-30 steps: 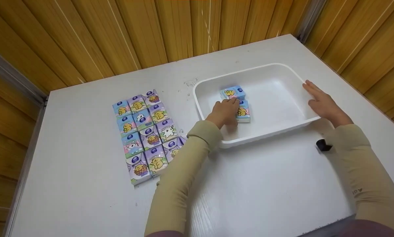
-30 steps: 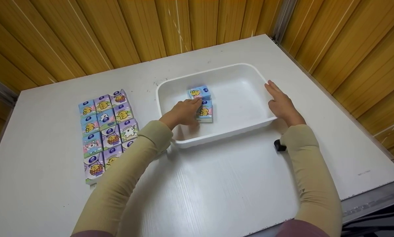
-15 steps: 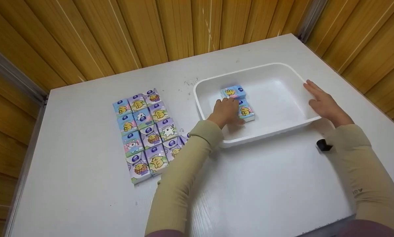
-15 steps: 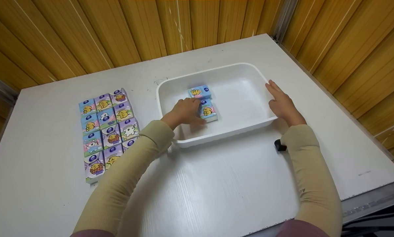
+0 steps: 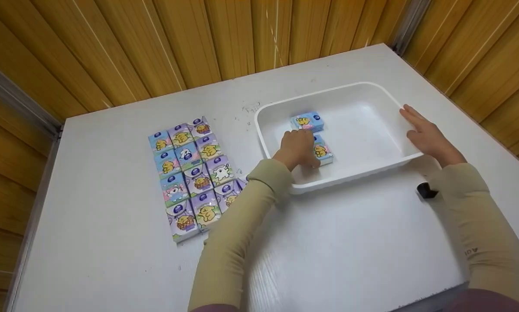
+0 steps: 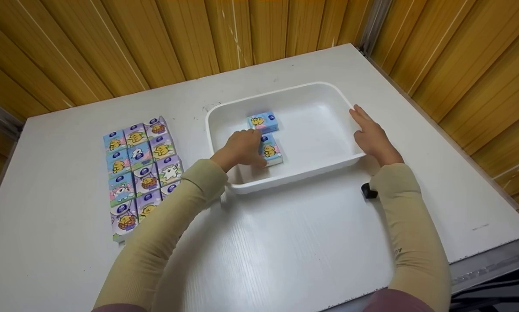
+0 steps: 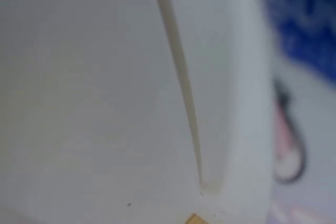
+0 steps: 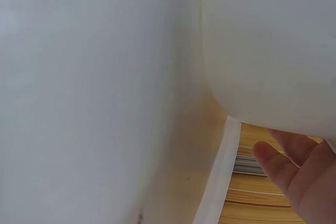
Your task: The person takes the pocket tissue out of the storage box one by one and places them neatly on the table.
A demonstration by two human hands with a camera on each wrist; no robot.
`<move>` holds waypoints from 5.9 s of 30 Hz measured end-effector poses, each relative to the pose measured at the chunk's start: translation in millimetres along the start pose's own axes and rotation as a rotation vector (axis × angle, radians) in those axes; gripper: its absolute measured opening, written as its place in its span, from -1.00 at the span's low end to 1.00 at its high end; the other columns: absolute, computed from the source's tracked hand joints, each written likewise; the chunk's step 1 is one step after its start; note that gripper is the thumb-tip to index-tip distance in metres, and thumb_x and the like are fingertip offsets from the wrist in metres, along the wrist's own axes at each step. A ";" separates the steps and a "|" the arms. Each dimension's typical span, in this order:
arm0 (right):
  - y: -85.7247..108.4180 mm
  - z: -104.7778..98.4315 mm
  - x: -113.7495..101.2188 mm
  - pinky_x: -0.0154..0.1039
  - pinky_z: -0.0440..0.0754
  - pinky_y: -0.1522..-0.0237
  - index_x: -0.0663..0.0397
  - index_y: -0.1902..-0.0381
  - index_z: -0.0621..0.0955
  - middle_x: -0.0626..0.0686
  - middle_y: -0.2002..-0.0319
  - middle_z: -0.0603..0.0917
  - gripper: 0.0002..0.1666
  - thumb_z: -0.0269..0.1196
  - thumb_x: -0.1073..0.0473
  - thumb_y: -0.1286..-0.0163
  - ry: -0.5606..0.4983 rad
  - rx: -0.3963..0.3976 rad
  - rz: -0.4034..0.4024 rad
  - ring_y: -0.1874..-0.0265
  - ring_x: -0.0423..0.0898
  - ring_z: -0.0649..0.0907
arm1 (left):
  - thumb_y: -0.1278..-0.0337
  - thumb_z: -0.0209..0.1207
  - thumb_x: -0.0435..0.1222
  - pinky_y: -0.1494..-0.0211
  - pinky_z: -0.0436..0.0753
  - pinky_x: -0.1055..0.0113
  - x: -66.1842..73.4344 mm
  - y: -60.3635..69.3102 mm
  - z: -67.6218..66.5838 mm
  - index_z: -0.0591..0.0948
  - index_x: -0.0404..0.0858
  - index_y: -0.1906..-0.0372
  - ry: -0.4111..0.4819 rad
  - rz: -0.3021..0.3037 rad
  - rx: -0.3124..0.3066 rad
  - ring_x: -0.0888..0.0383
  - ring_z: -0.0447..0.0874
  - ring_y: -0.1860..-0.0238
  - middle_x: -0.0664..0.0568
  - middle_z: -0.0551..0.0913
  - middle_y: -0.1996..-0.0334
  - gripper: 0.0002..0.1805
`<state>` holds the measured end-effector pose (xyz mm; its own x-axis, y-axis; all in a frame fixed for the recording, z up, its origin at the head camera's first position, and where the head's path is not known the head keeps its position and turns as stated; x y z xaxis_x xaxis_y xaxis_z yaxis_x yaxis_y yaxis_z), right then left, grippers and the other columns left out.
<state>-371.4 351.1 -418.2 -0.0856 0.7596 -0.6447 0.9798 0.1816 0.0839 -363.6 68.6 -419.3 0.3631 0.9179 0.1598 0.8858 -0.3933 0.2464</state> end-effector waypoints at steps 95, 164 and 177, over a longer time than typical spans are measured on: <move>1.4 -3.0 2.8 0.14 -0.30 -0.30 -0.03 -0.37 -0.13 -0.08 -0.39 -0.29 -0.36 -0.31 0.24 -0.34 0.006 -0.016 0.021 -0.35 0.02 -0.30 | 0.34 0.30 0.08 -0.25 0.27 0.08 -151.0 87.9 -3.8 0.44 -0.27 -0.01 -0.006 -0.115 -0.051 -0.04 0.41 0.00 -0.10 0.52 0.08 -0.26; 0.6 -1.9 3.7 0.11 -0.28 -0.32 0.04 -0.37 -0.12 -0.01 -0.39 -0.29 -0.31 -0.17 0.26 -0.33 0.005 0.008 0.017 -0.35 0.06 -0.28 | -0.24 -0.38 0.13 -0.39 0.00 0.13 -40.7 117.0 18.0 0.04 -0.28 -0.34 0.034 0.069 0.202 0.02 -0.23 -0.40 -0.10 -0.11 -0.39 -0.27; 2.4 -1.4 4.2 0.13 -0.28 -0.31 0.04 -0.37 -0.12 -0.02 -0.39 -0.29 -0.31 -0.17 0.23 -0.34 -0.001 0.008 0.009 -0.35 0.06 -0.28 | -0.17 -0.37 0.21 -0.39 0.00 0.14 -36.8 117.9 21.4 -0.08 -0.29 -0.36 0.059 0.006 0.177 0.00 -0.28 -0.40 -0.12 -0.18 -0.39 -0.16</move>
<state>-369.6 355.6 -419.6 -0.0767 0.7604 -0.6449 0.9819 0.1701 0.0838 -266.3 -10.4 -416.7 0.3552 0.9091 0.2178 0.9227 -0.3783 0.0741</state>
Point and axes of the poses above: each hand's wrist, its own y-axis away from the middle knuckle, its own z-axis out of the palm, x = y × z, the point moved 6 cm from there along -y, towards the middle knuckle
